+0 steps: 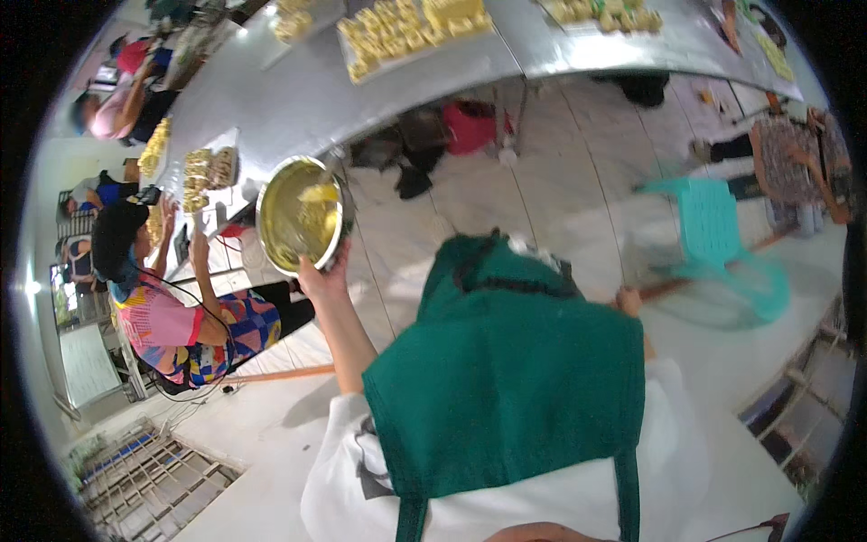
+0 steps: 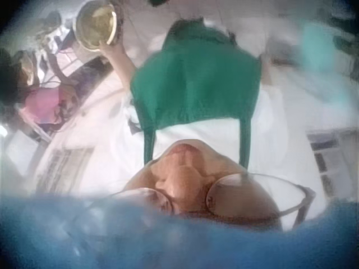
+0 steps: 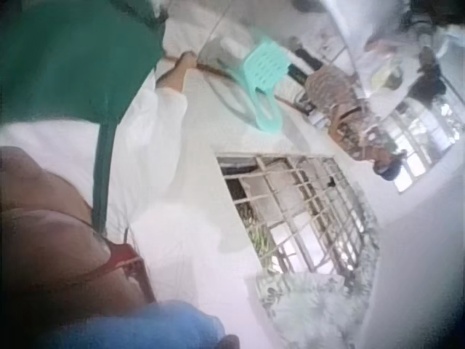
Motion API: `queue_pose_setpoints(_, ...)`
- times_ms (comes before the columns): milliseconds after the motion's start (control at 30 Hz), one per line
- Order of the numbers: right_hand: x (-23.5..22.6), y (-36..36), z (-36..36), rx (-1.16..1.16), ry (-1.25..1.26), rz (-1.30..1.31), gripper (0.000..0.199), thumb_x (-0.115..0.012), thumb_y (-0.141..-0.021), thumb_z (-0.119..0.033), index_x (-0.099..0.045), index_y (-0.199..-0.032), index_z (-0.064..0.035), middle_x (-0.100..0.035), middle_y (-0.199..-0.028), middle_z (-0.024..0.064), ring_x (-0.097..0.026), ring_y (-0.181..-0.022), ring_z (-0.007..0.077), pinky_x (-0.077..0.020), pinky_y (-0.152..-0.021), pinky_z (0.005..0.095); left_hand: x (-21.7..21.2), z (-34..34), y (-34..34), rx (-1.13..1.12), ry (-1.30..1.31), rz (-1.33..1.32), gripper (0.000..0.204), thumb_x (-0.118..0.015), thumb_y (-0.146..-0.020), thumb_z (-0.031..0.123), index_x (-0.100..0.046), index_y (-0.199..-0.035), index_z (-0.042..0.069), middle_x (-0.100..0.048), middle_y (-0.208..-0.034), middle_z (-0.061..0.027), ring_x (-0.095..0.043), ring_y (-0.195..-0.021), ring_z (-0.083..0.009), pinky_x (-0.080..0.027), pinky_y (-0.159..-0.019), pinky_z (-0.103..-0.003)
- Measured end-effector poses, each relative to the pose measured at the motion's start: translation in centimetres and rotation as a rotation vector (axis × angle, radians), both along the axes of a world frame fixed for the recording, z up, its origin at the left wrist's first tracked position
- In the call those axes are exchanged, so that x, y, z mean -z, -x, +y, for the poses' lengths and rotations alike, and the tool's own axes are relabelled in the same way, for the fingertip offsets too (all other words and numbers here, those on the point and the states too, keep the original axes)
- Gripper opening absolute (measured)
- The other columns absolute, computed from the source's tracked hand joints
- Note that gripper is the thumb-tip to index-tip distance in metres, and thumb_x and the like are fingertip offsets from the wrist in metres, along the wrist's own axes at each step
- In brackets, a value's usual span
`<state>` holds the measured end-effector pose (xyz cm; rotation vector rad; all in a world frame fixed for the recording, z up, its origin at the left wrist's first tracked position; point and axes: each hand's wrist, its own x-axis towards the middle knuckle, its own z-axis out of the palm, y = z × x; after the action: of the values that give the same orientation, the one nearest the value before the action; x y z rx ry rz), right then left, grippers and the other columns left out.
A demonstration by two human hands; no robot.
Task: The person places small decorative items onto yellow pastry squares on a tray, then picks up and handles the pastries by hand before wiping their hands with a cloth.
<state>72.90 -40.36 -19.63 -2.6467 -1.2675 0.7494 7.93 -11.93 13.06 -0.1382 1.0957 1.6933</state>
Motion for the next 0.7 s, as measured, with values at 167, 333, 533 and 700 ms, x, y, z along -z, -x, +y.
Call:
queue_pose_setpoints(167, -6.0, 6.4, 8.0, 0.314, 0.031, 0.052, 0.044, -0.065, -0.07, -0.019, -0.062, -0.11, -0.0032, -0.065, -0.107, 0.0184, -0.061, -0.101, 0.0348, -0.0464, -0.088, 0.0414, -0.5, -2.2, 2.2, -0.049, -0.025, 0.121, 0.054, -0.025, -0.1, 0.037, -0.023, -0.141, 0.001, -0.038, -0.136, -0.0256, -0.048, -0.113, -0.0497, -0.047, -0.085, -0.066)
queue_pose_setpoints(333, -10.4, 8.5, 11.5, 0.377, 0.01, -0.081, 0.044, -0.057, -0.068, -0.006, -0.059, -0.111, -0.0018, -0.061, -0.111, 0.0216, -0.058, -0.106, 0.0374, -0.0447, -0.092, 0.0421, -0.7, 1.8, 3.0, -0.033, -0.011, 0.108, 0.056, -0.025, -0.101, 0.038, -0.026, -0.135, -0.007, -0.048, -0.121, -0.0318, -0.059, -0.093, -0.0486, -0.054, -0.076, -0.06)
queue_pose_setpoints(533, -15.2, 12.2, 17.7, 0.575, -0.131, 0.223, 0.052, -0.052, -0.072, 0.0, -0.044, -0.124, 0.0012, -0.052, -0.116, 0.0227, -0.054, -0.104, 0.0353, -0.0427, -0.092, 0.0408, -2.4, 8.7, 3.8, 0.021, -0.048, 0.076, 0.054, -0.027, -0.1, 0.036, -0.026, -0.135, -0.005, -0.047, -0.123, -0.0309, -0.057, -0.099, -0.0476, -0.054, -0.077, -0.061)
queue_pose_setpoints(700, -15.0, 15.0, 22.0, 0.624, -0.193, 0.22, 0.052, -0.055, -0.072, -0.005, -0.045, -0.123, 0.001, -0.05, -0.119, 0.0225, -0.052, -0.106, 0.0351, -0.0421, -0.092, 0.0412, -3.5, 14.3, 5.3, 0.079, -0.022, 0.034, 0.049, -0.025, -0.101, 0.033, -0.028, -0.134, -0.003, -0.045, -0.126, -0.0285, -0.056, -0.102, -0.047, -0.054, -0.078, -0.06)
